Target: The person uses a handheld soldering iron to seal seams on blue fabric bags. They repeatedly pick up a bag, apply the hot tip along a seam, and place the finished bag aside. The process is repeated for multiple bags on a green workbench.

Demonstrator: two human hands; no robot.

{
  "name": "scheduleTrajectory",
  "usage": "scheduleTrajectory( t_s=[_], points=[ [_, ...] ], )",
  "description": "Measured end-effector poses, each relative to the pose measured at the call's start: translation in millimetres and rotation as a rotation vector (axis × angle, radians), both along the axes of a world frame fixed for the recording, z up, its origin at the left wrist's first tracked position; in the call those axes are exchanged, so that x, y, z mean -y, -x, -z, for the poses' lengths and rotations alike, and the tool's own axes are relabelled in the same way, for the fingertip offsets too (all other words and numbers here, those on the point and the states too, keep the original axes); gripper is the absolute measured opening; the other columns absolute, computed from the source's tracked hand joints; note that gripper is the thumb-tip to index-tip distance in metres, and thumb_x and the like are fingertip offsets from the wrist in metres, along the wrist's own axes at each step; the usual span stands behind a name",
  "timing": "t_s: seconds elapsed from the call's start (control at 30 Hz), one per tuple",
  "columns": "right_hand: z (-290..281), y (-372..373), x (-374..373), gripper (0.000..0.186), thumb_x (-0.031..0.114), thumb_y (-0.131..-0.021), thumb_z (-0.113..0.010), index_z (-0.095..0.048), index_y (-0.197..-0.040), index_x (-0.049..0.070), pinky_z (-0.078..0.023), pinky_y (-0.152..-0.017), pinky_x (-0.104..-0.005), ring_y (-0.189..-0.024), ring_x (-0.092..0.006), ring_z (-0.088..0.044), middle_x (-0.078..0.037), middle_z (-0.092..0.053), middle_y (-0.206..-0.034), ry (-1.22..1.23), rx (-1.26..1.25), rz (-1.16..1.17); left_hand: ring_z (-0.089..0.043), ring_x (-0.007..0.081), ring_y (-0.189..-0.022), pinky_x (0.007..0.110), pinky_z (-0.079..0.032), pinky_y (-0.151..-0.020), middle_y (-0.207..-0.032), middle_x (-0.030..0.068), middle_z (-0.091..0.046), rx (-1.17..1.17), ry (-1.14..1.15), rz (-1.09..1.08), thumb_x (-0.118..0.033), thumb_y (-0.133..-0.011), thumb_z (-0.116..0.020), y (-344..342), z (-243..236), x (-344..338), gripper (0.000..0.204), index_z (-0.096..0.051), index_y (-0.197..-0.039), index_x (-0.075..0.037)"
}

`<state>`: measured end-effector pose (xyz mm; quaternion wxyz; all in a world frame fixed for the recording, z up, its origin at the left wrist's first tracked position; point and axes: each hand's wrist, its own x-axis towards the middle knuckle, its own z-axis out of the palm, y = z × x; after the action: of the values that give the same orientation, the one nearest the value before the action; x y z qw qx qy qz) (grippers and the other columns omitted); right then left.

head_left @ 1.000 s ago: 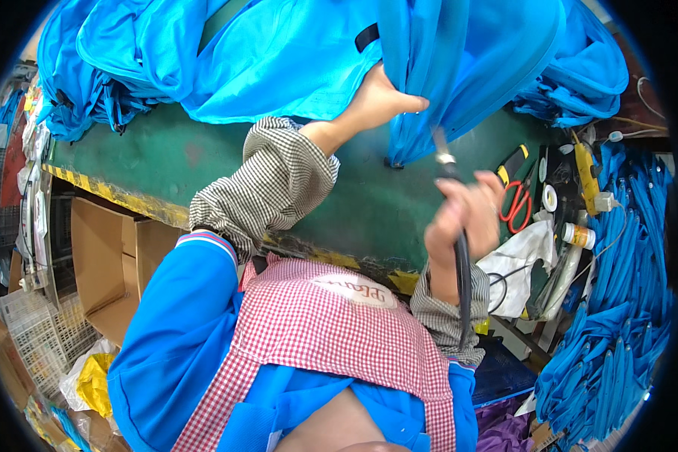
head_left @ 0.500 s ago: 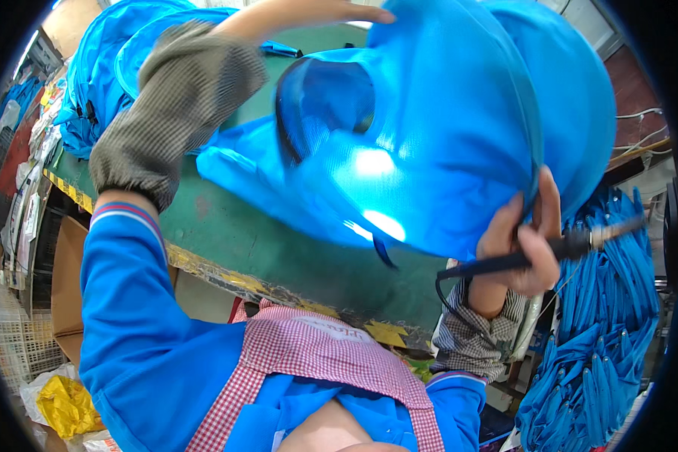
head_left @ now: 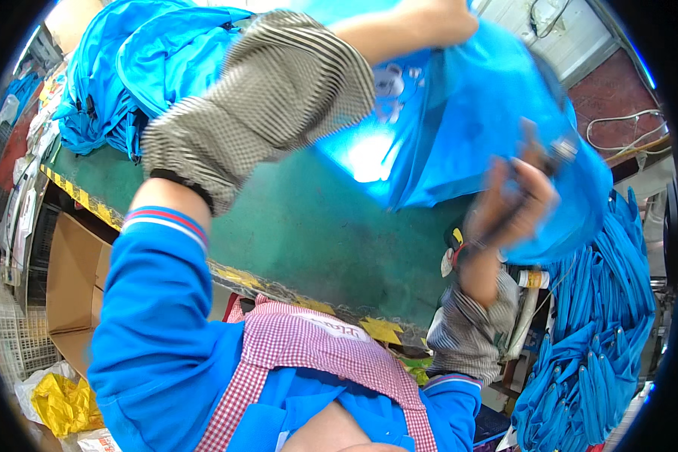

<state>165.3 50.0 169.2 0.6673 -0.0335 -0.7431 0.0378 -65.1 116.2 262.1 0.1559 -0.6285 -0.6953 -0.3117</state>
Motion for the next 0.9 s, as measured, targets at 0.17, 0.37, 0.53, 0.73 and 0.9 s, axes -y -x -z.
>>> scheduleTrajectory(
  t_s=[0.17, 0.37, 0.53, 0.73, 0.9],
  points=[
    [69, 64, -27, 0.025, 0.007, -0.077, -0.072, -0.058, -0.097, 0.008, -0.038, -0.103, -0.0446, -0.117, -0.0405, -0.053, -0.022, -0.058, -0.124, 0.029, 0.13, 0.087, -0.055, 0.0384, -0.113, 0.041, -0.045, -0.095, -0.128, 0.0246, -0.052, 0.49, -0.181, 0.308, -0.054, -0.083, -0.06, -22, 98, 29, 0.08, -0.042, -0.132, 0.006],
    [78, 82, -39, 0.032, -0.01, -0.076, -0.056, -0.051, -0.103, 0.008, -0.036, -0.105, -0.0382, -0.126, -0.0334, -0.048, -0.02, -0.054, -0.13, 0.037, 0.07, -0.008, -0.04, 0.0276, -0.124, 0.04, -0.029, -0.108, -0.141, 0.017, -0.031, 0.909, -0.995, -0.075, -0.004, -0.077, -0.071, -1, 240, 178, 0.083, -0.018, -0.14, 0.005],
    [86, 129, -39, 0.031, -0.008, -0.074, -0.058, -0.054, -0.101, 0.008, -0.043, -0.093, -0.0363, -0.11, -0.032, -0.057, -0.017, -0.057, -0.127, 0.153, -0.072, -0.023, -0.054, 0.0215, -0.111, 0.038, -0.043, -0.096, -0.121, 0.0069, -0.056, 1.987, -0.382, 0.402, -0.009, -0.079, -0.07, -56, 293, 148, 0.057, -0.043, -0.13, -0.004],
    [93, 112, -66, 0.028, 0.004, -0.08, -0.068, -0.052, -0.103, 0.008, -0.047, -0.091, -0.0313, -0.112, -0.0292, -0.059, -0.016, -0.054, -0.133, 0.076, 0.112, 0.0, -0.062, 0.0179, -0.094, 0.033, -0.049, -0.085, -0.108, 0.0099, -0.065, 1.738, 0.068, 0.172, -0.014, -0.072, -0.081, -62, 270, 137, 0.052, -0.058, -0.115, 0.002],
    [79, 101, -64, 0.032, 0.009, -0.077, -0.074, -0.054, -0.103, 0.009, -0.046, -0.094, -0.0359, -0.112, -0.0319, -0.058, -0.014, -0.055, -0.131, -0.091, 0.246, 0.053, -0.064, 0.0172, -0.092, 0.035, -0.051, -0.085, -0.099, 0.0093, -0.068, 1.776, -0.075, 0.32, -0.005, -0.071, -0.079, -61, 265, 140, 0.046, -0.058, -0.112, 0.002]
  ],
)
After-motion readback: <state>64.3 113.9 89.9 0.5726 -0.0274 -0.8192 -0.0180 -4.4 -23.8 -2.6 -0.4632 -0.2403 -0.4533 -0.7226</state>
